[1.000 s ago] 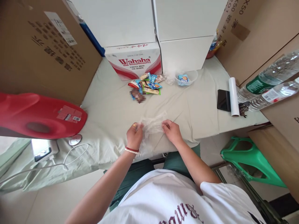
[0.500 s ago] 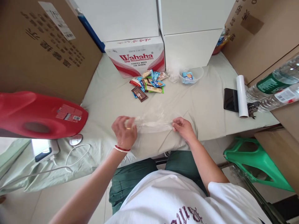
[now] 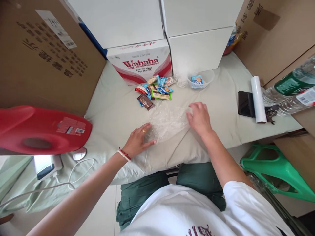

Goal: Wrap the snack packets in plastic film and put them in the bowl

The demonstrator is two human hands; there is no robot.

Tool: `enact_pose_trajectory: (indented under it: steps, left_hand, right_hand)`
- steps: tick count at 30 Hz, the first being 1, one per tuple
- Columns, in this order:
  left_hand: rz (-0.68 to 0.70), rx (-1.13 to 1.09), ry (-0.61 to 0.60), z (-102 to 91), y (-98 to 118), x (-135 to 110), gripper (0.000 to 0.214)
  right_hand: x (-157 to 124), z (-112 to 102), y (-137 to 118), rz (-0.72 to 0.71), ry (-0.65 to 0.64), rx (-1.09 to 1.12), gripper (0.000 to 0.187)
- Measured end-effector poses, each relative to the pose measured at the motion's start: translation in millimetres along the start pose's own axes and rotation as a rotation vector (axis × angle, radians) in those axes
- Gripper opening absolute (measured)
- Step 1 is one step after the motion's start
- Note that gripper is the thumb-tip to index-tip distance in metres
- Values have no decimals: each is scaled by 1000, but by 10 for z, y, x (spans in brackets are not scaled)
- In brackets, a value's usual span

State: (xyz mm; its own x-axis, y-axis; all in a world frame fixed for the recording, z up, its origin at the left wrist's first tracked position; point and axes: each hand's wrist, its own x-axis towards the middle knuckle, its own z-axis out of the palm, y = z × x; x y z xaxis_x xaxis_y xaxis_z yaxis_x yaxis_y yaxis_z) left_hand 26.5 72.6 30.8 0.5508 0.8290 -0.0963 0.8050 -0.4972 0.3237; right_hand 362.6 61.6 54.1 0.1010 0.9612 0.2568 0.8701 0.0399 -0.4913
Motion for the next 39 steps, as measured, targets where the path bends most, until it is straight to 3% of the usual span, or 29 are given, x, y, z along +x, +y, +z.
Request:
enact_pose_trajectory:
  steps: [1,4,5,7,12,15,18,22,26,28,31,34,36,39]
  left_hand:
    - [-7,-9,24,24,13,-9,65]
    - [-53,-43,100,81,12,-12,49]
    - [-72,-48,123,92,-4,-14,47]
    - [-114,-47,170,109,-54,-41,43]
    - [-177,-87,241,137,-151,-287,35]
    - [-167,-73,242,123,-106,-434,45]
    - [-176,-11,191,68,27,-457,56]
    - [-272,202,-22,-49,289,-333,47]
    - [-248,374,-221,-137,524,-227,42]
    - [-220,367,-192,-144,587,-211,43]
    - [-135,346,-47,-98,572,-188,44]
    - [44,285,100,11,422,-125,47]
    - [138,223,124,104,285,-74,51]
    - [91,169,117,234,116,-30,61]
  right_hand:
    - [-2,27,-159,-132,-69,11,41]
    - [-40,189,-597,-425,-477,16,50]
    - [-64,254,-685,-458,-578,-17,47]
    - [-138,365,-731,-456,-654,-90,35]
    - [-502,395,-245,-434,-427,19,30]
    - [-796,278,112,-448,-267,144,29]
    - [-1064,149,303,-371,-179,183,30]
    - [-1232,-4,265,-159,-110,189,31]
    - [-1107,-55,77,267,61,207,35]
    - [-994,-5,-3,404,4,238,56]
    - [-868,123,-90,419,-173,326,81]
    - [-817,219,-135,391,-229,439,74]
    - [-808,233,-129,412,-223,500,66]
    - [-828,191,-56,458,-222,539,60]
